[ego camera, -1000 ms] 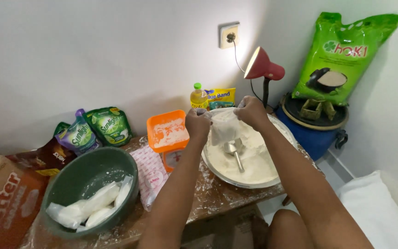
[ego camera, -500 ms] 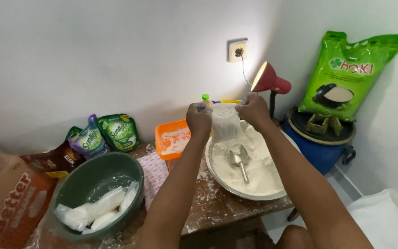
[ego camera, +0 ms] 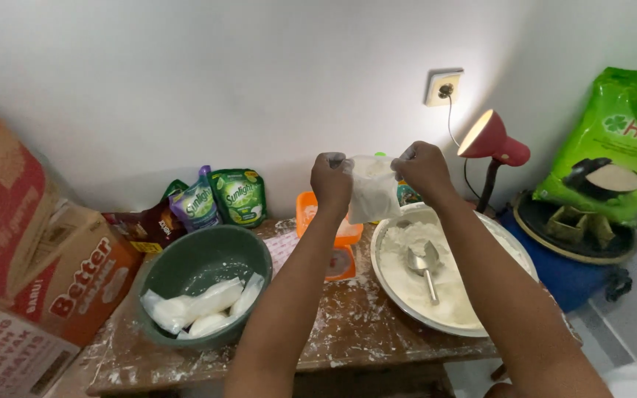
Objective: The person scoops flour from a large metal bowl using a metal scoop and pours it into a small plastic bag placed on an orange weighing scale. They then remove the bag, fold the top to seal it, and place it into a green bowl. This process is repeated multiple times.
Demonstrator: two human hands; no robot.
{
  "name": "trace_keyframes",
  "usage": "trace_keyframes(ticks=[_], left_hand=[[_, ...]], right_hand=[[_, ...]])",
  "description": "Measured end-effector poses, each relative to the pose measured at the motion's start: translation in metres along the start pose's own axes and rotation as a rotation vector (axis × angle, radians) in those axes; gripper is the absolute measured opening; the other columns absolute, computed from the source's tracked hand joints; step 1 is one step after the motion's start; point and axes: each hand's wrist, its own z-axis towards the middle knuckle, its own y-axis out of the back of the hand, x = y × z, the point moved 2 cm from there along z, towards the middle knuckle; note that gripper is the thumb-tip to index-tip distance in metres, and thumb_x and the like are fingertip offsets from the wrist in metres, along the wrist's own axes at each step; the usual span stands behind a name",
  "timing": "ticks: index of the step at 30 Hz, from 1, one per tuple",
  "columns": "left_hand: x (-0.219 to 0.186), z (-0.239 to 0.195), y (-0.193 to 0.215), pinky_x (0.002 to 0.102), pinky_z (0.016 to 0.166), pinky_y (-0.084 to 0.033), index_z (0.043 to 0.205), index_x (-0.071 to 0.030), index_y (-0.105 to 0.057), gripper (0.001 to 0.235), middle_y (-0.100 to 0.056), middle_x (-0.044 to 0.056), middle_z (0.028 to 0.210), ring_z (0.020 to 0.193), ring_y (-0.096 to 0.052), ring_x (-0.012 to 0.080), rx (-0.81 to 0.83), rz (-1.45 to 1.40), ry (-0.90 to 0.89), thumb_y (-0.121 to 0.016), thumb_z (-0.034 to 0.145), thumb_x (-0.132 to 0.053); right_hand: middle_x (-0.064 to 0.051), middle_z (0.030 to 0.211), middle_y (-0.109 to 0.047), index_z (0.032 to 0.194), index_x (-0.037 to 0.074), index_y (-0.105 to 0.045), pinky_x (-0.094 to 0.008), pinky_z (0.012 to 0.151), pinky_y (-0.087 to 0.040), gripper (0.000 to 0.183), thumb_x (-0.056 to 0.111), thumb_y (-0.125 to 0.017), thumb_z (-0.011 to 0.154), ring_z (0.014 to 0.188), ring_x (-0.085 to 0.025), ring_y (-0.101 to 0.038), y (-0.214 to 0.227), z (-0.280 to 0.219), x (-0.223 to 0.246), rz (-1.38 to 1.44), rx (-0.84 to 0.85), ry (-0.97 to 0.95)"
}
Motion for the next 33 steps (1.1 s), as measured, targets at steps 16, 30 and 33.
trace_keyframes(ticks=[16, 30, 33], left_hand=[[0.029, 0.043, 0.063, 0.042, 0.086, -0.058, 0.112, -0.008, -0.068, 0.024, -0.07, 0.01, 0.102, 0.104, -0.071, 0.0285, -0.065, 0.139, 0.044, -0.07, 0.09, -0.016], [0.11, 0.037, 0.077, 0.038, 0.086, -0.053, 0.101, -0.003, -0.065, 0.018, -0.069, 0.015, 0.095, 0.094, -0.068, 0.0249, 0.041, 0.055, -0.1, -0.073, 0.088, -0.012], [0.108, 0.011, 0.079, 0.026, 0.07, -0.056, 0.101, -0.004, -0.064, 0.018, -0.062, 0.005, 0.088, 0.073, -0.064, 0.0115, 0.064, -0.149, 0.079, -0.072, 0.086, -0.008]], right_hand=[[-0.007, 0.063, -0.071, 0.077, 0.01, -0.075, -0.037, 0.073, -0.053, 0.015, 0.022, -0.066, 0.077, 0.074, -0.029, -0.073, -0.104, 0.03, 0.01, 0.0, 0.104, -0.041], [-0.012, 0.058, -0.062, 0.109, -0.001, -0.061, -0.034, 0.044, -0.047, 0.024, 0.017, -0.063, 0.094, 0.044, -0.025, -0.062, -0.137, -0.016, -0.031, 0.24, 0.122, -0.119], [-0.013, 0.055, -0.061, 0.103, -0.001, -0.063, -0.033, 0.039, -0.045, 0.024, 0.021, -0.067, 0.092, 0.041, -0.024, -0.061, -0.139, -0.024, -0.051, 0.298, 0.124, -0.107]])
